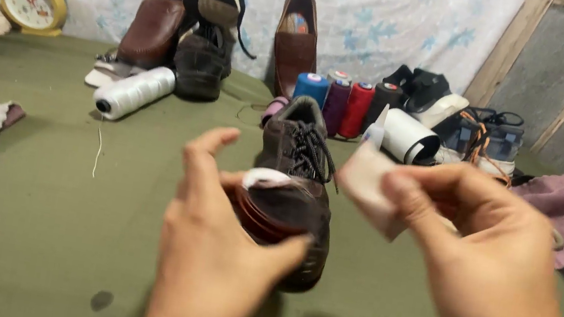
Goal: Applying shoe polish to a leather boot using a sponge at a workbench.
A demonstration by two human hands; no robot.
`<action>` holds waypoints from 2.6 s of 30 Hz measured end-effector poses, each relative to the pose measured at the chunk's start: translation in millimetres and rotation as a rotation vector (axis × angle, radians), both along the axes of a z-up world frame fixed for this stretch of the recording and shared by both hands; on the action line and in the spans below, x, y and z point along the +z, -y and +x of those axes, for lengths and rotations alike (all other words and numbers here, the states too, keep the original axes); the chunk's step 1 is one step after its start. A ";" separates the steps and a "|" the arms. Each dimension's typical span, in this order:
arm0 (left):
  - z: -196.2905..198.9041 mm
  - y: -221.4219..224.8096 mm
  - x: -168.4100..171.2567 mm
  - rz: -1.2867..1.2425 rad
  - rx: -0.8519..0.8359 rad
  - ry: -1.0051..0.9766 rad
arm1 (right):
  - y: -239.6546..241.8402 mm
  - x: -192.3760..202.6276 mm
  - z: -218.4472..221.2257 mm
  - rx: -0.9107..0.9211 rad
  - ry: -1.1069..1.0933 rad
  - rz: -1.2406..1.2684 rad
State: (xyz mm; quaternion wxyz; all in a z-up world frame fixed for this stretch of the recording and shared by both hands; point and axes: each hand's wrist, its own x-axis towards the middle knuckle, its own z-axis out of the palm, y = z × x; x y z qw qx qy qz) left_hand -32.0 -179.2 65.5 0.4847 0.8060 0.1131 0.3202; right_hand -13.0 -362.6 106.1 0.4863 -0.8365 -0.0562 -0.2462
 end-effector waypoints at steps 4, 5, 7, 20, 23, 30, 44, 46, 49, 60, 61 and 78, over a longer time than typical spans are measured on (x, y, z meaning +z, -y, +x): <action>27.3 -87.1 -2.2 0.106 0.247 -0.097 | 33.2 -2.5 23.8 0.093 -0.191 0.665; 34.8 -111.7 -5.5 0.122 0.342 -0.146 | 38.2 1.4 22.9 0.064 -0.362 0.758; 49.9 -153.8 -23.1 0.139 0.386 -0.189 | 59.1 -23.3 35.2 0.078 -0.449 0.906; 25.2 -141.0 -22.8 0.256 0.361 -0.119 | 70.8 -98.4 59.5 0.290 -0.856 1.448; 18.1 -71.3 -37.8 -0.048 0.149 -0.096 | 66.5 -121.4 71.5 0.363 -0.881 1.571; 20.1 20.5 -60.1 -0.082 -0.055 -0.352 | 37.5 -109.6 58.7 0.280 -0.771 1.593; 50.0 39.8 -76.3 0.059 0.030 -0.316 | 43.6 -109.1 54.4 0.429 -0.658 1.901; 49.0 35.2 -76.6 0.074 0.033 -0.268 | 41.7 -110.8 52.4 0.499 -0.714 1.852; 46.7 28.6 -67.3 0.006 0.037 -0.250 | 34.1 -111.7 50.8 0.671 -0.755 1.779; 3.9 31.8 0.6 -0.387 -0.100 -0.626 | 41.0 -78.8 30.3 1.081 -0.612 1.435; 1.9 34.7 2.6 -0.392 -0.125 -0.654 | 45.3 -75.7 27.8 1.083 -0.589 1.392; 1.3 56.8 -46.9 -0.244 -0.170 -0.296 | -3.9 -3.5 -6.2 0.021 -0.630 0.886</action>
